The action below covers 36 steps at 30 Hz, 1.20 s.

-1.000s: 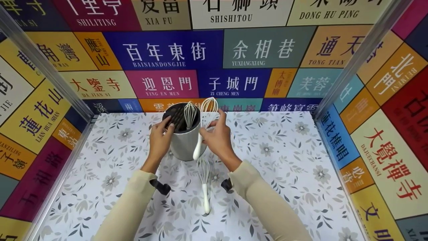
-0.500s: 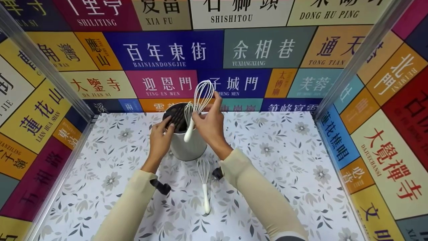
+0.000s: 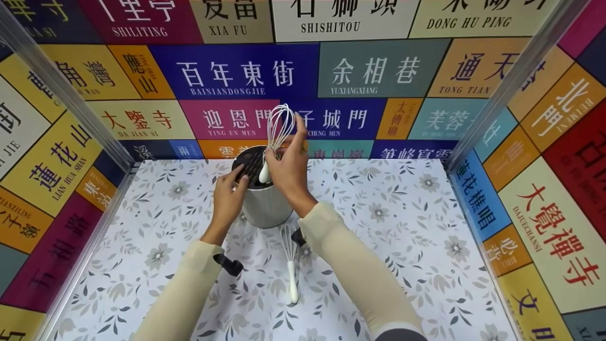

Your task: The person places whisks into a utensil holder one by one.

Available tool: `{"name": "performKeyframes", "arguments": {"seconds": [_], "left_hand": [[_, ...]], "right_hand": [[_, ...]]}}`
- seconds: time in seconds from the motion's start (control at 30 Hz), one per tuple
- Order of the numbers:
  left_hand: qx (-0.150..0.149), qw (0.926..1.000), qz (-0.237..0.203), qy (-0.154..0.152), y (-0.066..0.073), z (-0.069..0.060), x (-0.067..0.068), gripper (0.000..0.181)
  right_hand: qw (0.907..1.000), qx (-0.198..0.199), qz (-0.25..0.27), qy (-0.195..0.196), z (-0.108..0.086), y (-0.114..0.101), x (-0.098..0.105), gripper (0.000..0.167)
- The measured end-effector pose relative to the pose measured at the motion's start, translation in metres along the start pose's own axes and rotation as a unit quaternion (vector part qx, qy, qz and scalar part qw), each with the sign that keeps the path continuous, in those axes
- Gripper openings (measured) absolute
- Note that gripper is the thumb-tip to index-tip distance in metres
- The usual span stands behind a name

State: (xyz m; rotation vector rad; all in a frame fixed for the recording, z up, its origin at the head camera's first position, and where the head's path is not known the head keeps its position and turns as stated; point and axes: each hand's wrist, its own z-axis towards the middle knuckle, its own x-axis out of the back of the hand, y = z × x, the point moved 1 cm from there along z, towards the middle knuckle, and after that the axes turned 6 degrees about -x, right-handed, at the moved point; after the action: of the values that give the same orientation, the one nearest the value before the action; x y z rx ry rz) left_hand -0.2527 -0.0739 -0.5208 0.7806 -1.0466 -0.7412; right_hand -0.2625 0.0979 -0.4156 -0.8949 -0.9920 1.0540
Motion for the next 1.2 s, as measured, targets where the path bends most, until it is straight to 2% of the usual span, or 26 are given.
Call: {"name": "performKeyframes", "arguments": {"seconds": [0.27,0.47,0.67,1.0,1.2], "left_hand": [[-0.008,0.9999,0.006,0.011,-0.001,0.000,0.000,0.042],[-0.006,0.9999,0.006,0.009,-0.001,0.000,0.000,0.042],[0.006,1.0000,0.001,-0.001,-0.001,-0.001,-0.001,0.043],[0.000,1.0000,-0.004,-0.001,-0.001,-0.002,0.000,0.044],[0.003,1.0000,-0.001,0.002,-0.001,-0.001,-0.001,0.043]], "right_hand": [[0.9989,0.045,-0.017,0.002,0.001,0.011,-0.013,0.091],[0.9978,0.040,-0.052,0.002,-0.003,0.022,-0.018,0.094],[0.9971,0.028,-0.069,-0.014,-0.007,0.027,-0.019,0.092],[0.9911,0.038,-0.122,-0.036,-0.011,0.037,-0.014,0.070],[0.9899,0.047,-0.127,-0.042,-0.013,0.040,-0.014,0.065]]}}
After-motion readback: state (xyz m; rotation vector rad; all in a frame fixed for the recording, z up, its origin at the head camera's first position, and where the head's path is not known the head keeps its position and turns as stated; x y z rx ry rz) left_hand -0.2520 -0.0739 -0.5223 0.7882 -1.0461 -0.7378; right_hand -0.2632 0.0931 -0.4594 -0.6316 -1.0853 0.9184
